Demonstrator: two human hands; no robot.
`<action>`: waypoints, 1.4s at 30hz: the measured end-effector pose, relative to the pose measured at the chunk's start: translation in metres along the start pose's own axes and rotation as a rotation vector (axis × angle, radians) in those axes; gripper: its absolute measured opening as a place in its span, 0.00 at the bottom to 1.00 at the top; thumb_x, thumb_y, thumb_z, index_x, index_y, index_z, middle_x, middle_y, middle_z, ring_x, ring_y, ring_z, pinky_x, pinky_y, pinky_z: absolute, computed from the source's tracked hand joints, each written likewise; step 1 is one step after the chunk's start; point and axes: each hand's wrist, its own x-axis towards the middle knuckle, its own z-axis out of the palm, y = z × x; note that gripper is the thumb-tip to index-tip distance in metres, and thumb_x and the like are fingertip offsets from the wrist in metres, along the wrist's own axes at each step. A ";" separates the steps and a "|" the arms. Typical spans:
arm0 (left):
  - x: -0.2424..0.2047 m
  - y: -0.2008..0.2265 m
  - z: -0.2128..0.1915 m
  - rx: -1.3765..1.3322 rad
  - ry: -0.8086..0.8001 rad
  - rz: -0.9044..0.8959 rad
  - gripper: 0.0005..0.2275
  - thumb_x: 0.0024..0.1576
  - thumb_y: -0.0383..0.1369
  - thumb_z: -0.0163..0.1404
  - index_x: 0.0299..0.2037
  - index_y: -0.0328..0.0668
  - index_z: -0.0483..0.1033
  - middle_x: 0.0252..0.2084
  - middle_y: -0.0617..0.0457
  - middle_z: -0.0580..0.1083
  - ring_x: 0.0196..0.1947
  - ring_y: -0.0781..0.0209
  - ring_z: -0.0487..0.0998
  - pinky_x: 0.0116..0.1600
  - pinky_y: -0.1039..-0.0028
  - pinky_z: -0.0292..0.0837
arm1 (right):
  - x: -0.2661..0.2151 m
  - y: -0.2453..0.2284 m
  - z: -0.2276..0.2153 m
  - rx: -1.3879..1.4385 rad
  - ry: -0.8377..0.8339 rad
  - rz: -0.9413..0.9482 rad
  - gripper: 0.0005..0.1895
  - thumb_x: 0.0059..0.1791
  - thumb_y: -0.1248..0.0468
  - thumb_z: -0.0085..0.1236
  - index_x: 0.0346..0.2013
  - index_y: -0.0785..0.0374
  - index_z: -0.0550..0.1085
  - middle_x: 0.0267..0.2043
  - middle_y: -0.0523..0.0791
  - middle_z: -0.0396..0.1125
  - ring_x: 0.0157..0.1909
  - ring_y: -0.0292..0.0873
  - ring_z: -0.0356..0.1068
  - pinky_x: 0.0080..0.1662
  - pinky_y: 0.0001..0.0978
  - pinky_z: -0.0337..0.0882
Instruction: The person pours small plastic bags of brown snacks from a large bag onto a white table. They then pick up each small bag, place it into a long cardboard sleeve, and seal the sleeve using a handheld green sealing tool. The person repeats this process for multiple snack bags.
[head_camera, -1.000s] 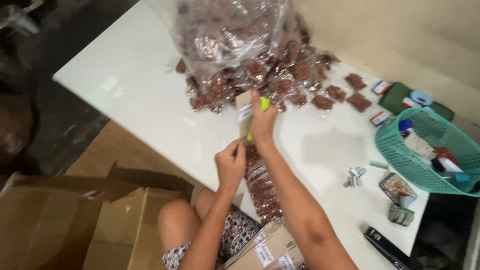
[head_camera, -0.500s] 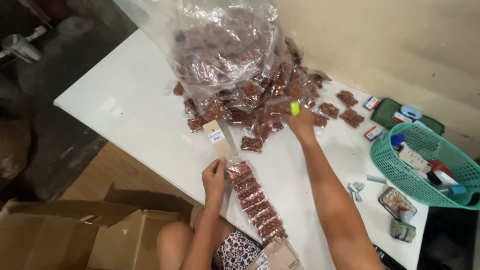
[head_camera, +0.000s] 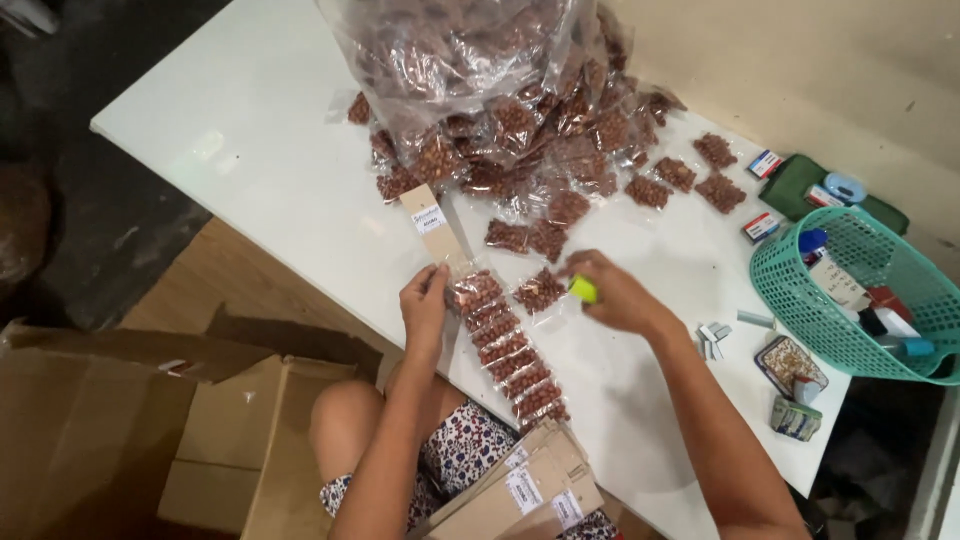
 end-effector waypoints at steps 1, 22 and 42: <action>0.001 0.002 -0.002 -0.011 -0.008 -0.023 0.16 0.59 0.41 0.57 0.51 0.40 0.82 0.36 0.51 0.79 0.37 0.63 0.74 0.40 0.73 0.74 | -0.002 0.010 0.009 -0.112 -0.087 0.049 0.28 0.37 0.77 0.59 0.52 0.62 0.70 0.65 0.56 0.60 0.56 0.71 0.69 0.58 0.61 0.71; -0.003 0.043 -0.001 -0.244 -0.318 0.074 0.17 0.56 0.38 0.50 0.50 0.41 0.84 0.41 0.50 0.81 0.42 0.61 0.78 0.52 0.66 0.77 | 0.096 -0.043 0.037 0.619 0.085 -0.028 0.19 0.38 0.69 0.73 0.41 0.65 0.77 0.28 0.48 0.73 0.27 0.39 0.72 0.30 0.28 0.73; -0.046 0.069 0.018 0.085 -0.160 0.425 0.10 0.63 0.33 0.51 0.42 0.39 0.86 0.34 0.42 0.82 0.41 0.67 0.79 0.44 0.66 0.78 | 0.102 -0.111 0.036 0.940 0.710 0.103 0.25 0.53 0.39 0.50 0.28 0.58 0.71 0.21 0.44 0.69 0.22 0.38 0.72 0.29 0.27 0.72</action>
